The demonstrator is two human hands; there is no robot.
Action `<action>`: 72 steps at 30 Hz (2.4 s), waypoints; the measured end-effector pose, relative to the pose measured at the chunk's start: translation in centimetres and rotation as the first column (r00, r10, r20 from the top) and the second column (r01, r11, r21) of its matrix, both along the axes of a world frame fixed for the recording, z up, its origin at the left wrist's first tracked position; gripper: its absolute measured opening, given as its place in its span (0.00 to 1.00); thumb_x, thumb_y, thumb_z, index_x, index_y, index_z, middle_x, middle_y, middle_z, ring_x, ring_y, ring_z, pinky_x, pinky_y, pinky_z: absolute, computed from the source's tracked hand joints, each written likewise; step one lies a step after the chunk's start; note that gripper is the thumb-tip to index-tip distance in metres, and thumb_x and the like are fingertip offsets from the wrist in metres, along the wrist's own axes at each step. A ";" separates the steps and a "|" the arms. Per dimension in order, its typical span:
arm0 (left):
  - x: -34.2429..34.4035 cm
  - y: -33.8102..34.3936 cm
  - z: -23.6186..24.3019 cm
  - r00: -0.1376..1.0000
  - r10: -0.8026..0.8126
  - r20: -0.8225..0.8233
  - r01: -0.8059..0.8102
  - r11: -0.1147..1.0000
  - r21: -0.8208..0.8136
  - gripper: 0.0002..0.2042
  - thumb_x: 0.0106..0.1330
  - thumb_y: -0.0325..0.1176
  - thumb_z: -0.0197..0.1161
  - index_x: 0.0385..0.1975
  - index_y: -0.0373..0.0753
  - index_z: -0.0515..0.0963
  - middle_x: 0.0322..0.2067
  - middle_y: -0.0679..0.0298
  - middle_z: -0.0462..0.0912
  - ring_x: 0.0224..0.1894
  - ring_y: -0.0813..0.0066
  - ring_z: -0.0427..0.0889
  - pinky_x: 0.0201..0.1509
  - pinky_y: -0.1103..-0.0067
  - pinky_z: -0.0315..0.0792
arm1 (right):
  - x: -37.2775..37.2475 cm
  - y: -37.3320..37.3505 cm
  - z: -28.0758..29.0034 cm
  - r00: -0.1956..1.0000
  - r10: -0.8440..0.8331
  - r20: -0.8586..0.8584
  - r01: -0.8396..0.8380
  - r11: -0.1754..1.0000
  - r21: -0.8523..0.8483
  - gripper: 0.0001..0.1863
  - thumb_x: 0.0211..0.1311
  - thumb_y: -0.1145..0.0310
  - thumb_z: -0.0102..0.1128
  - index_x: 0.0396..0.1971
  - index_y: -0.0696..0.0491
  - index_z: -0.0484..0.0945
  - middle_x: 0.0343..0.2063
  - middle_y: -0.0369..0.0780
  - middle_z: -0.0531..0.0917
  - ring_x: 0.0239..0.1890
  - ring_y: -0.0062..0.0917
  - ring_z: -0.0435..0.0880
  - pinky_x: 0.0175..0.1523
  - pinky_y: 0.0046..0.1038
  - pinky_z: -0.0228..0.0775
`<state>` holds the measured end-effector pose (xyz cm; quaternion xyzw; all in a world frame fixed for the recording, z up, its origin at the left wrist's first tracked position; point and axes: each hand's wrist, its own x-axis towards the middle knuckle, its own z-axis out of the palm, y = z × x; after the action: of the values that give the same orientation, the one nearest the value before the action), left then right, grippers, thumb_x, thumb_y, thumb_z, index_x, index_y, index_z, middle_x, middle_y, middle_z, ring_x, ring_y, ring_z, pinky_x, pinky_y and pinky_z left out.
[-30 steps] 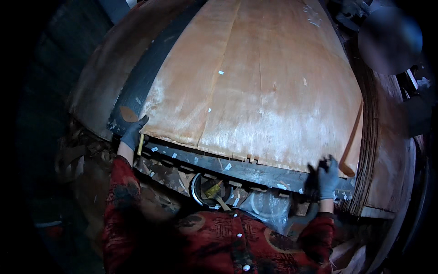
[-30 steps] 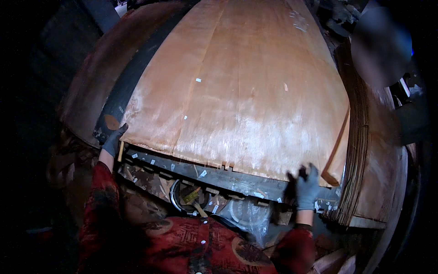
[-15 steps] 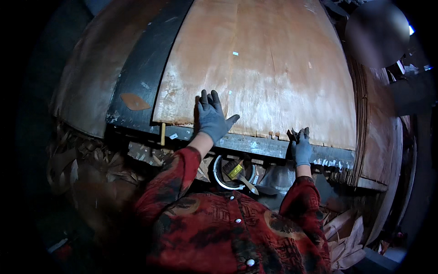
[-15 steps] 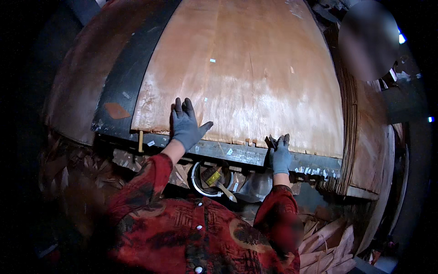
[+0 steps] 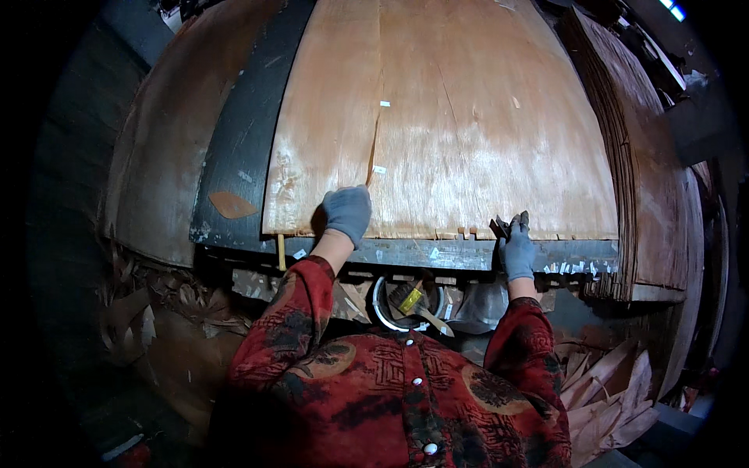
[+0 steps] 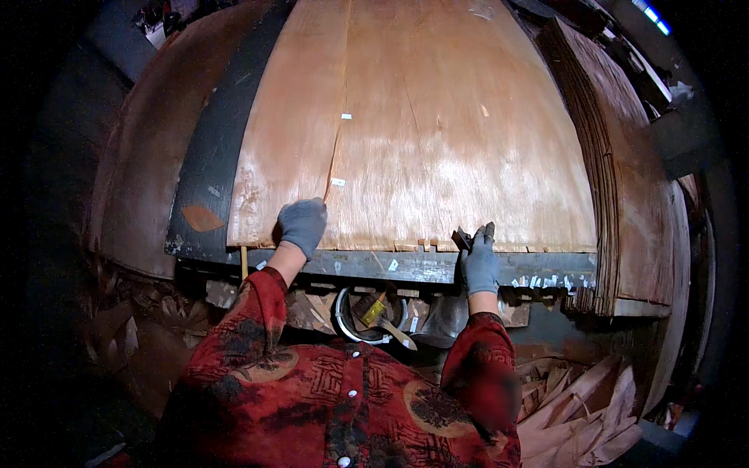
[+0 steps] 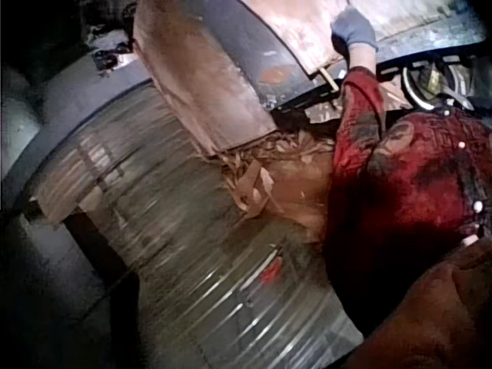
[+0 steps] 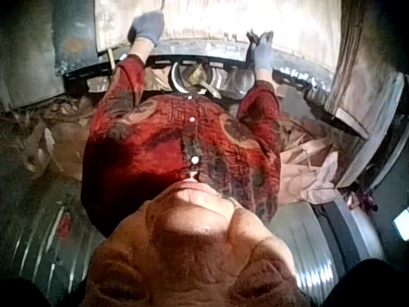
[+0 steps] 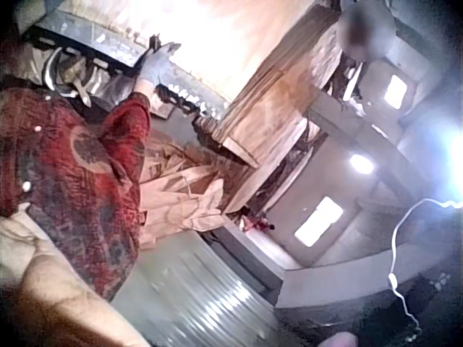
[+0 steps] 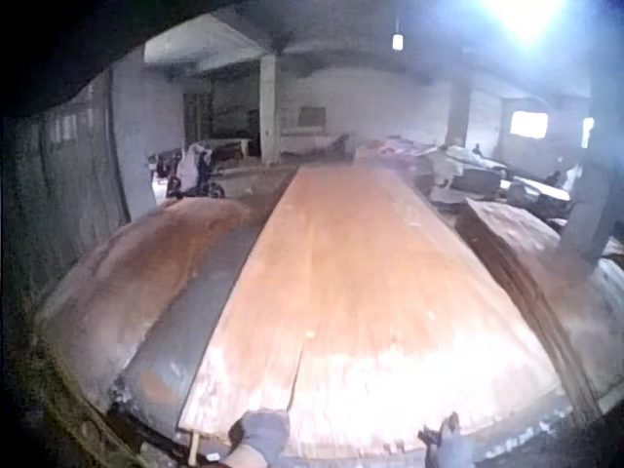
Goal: The person applies thin strips of white tape to a large sheet of light-colored wood veneer laid on a workbench. They use a utility knife to trim the veneer edges and smooth the surface with their gloved hands. The person also lifts and adjusts the veneer sheet to align it properly.
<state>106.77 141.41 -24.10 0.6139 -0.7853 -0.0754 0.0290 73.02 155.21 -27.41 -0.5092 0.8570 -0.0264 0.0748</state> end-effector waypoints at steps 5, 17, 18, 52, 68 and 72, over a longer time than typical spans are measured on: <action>4.9 -0.9 4.8 0.908 0.261 -0.327 -0.294 0.954 -0.055 0.11 0.58 0.41 0.55 0.31 0.43 0.80 0.31 0.53 0.81 0.34 0.51 0.80 0.37 0.66 0.74 | 0.4 -0.4 0.9 0.999 0.004 0.053 -0.005 1.000 0.022 0.37 0.51 0.65 0.57 0.62 0.58 0.56 0.67 0.46 0.50 0.46 0.44 0.78 0.46 0.37 0.74; 21.6 -3.8 6.3 0.870 0.486 -0.083 -0.490 0.836 -0.247 0.13 0.54 0.39 0.55 0.31 0.38 0.81 0.33 0.46 0.79 0.37 0.48 0.79 0.40 0.64 0.73 | -1.6 -0.8 2.8 0.993 0.109 0.037 -0.112 0.987 0.112 0.31 0.51 0.61 0.59 0.57 0.53 0.64 0.62 0.47 0.61 0.44 0.44 0.80 0.47 0.40 0.73; 22.2 -3.9 5.6 0.864 0.499 -0.063 -0.499 0.835 -0.233 0.13 0.54 0.39 0.55 0.31 0.38 0.81 0.33 0.47 0.79 0.37 0.48 0.79 0.40 0.64 0.74 | -2.8 -1.6 3.1 0.990 0.115 0.081 -0.129 0.971 0.200 0.29 0.51 0.61 0.59 0.54 0.53 0.66 0.59 0.47 0.65 0.44 0.43 0.79 0.47 0.40 0.73; 36.9 -2.8 1.8 0.913 0.403 0.063 -0.406 0.913 0.044 0.27 0.62 0.51 0.50 0.44 0.29 0.76 0.42 0.44 0.79 0.45 0.49 0.78 0.47 0.66 0.69 | 5.4 25.2 -2.2 0.835 -0.238 0.497 0.401 0.881 -0.251 0.12 0.56 0.74 0.54 0.40 0.56 0.78 0.34 0.43 0.82 0.36 0.27 0.81 0.43 0.25 0.71; 12.6 26.3 -3.0 0.995 0.085 -0.051 -0.003 0.533 0.846 0.21 0.62 0.50 0.52 0.25 0.36 0.79 0.24 0.52 0.80 0.30 0.55 0.80 0.37 0.65 0.71 | 12.0 15.8 -3.1 0.825 0.437 0.358 -0.526 0.825 0.207 0.13 0.56 0.56 0.56 0.32 0.51 0.73 0.27 0.43 0.80 0.31 0.37 0.81 0.33 0.38 0.72; 7.7 27.1 -4.2 0.970 0.083 -0.229 0.106 0.705 0.702 0.20 0.62 0.50 0.53 0.24 0.38 0.79 0.27 0.52 0.80 0.34 0.51 0.79 0.38 0.64 0.71 | 11.3 14.8 -2.2 0.821 0.454 0.346 -0.537 0.820 0.199 0.13 0.55 0.57 0.57 0.32 0.51 0.73 0.27 0.44 0.80 0.30 0.38 0.81 0.33 0.38 0.72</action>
<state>114.43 168.48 -28.28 0.5588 -0.6898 -0.4461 -0.1134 84.27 170.01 -29.61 -0.6907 0.6676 0.0467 0.2740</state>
